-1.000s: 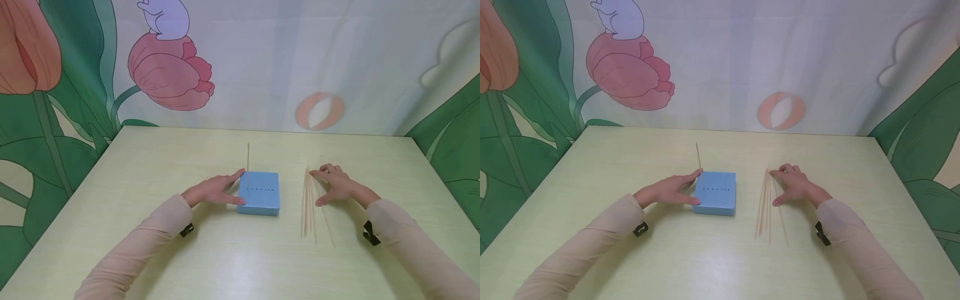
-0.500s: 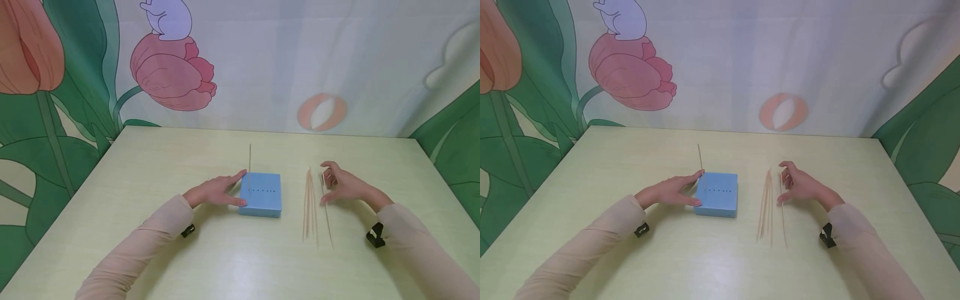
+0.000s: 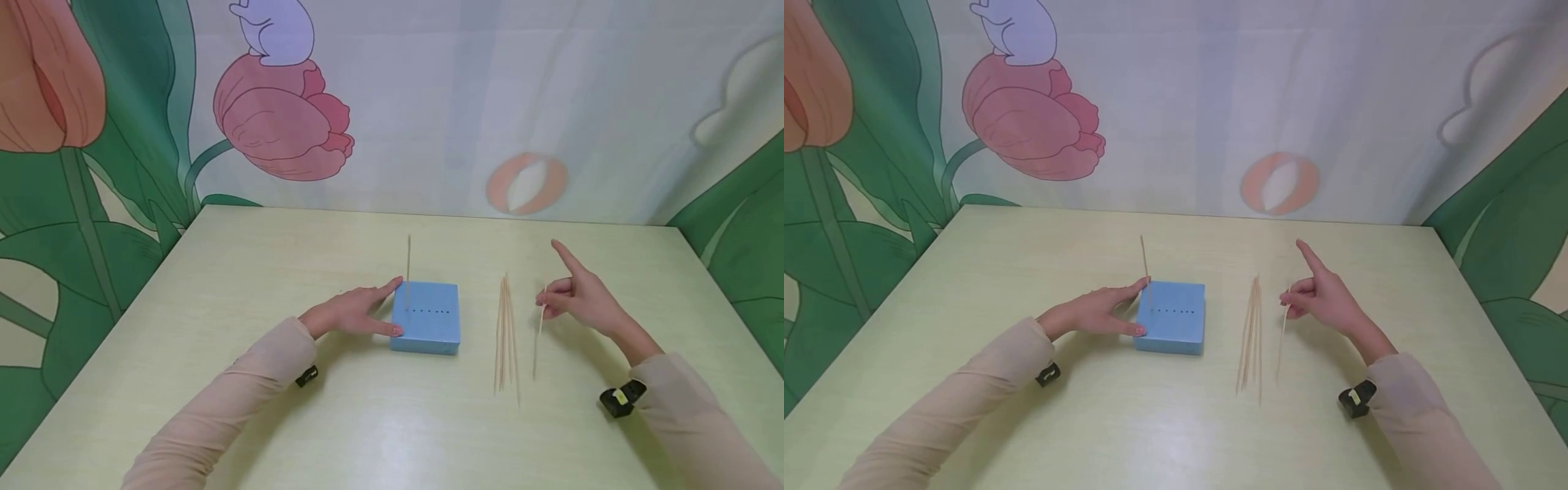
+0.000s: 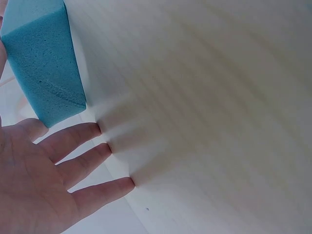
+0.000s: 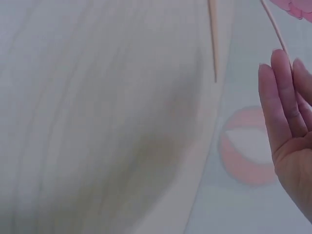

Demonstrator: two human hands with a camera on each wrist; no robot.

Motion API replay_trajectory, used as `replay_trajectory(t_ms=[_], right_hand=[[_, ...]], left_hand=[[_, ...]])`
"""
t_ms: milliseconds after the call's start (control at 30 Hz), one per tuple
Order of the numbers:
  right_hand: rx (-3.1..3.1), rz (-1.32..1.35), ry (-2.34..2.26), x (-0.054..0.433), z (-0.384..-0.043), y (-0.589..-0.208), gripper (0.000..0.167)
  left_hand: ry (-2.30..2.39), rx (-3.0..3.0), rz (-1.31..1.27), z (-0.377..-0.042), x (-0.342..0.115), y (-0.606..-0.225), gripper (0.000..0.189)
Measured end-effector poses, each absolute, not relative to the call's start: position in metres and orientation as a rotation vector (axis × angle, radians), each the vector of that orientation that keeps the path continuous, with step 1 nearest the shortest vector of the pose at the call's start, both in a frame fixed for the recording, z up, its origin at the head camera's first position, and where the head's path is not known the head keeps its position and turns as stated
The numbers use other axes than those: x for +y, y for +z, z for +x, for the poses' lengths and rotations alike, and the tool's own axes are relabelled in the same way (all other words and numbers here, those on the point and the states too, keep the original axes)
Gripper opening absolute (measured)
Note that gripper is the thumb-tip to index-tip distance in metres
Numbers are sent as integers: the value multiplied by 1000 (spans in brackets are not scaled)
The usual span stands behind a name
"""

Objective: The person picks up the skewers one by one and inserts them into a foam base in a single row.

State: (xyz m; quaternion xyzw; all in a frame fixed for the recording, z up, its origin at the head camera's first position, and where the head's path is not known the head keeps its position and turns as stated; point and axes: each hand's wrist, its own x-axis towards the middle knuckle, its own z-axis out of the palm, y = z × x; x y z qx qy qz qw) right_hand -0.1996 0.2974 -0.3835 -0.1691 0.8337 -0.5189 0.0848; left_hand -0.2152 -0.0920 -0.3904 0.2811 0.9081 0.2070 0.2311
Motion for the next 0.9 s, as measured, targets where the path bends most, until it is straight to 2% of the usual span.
replay_trajectory(t_ms=[467, 533, 733, 900], right_hand=[[2706, -718, -1523, 266, -183, -354, 87], [2710, -750, -1557, 259, -181, -349, 78], [2818, -830, -1621, 240, -178, -340, 35], [2806, -905, -1800, 225, -179, -336, 19]], left_hand=[[563, 2499, 745, -215, -91, -390, 96], [559, 2501, 742, -215, -91, -390, 97], [575, 2499, 759, -214, -91, -390, 97], [573, 2498, 766, -215, -90, -389, 97]])
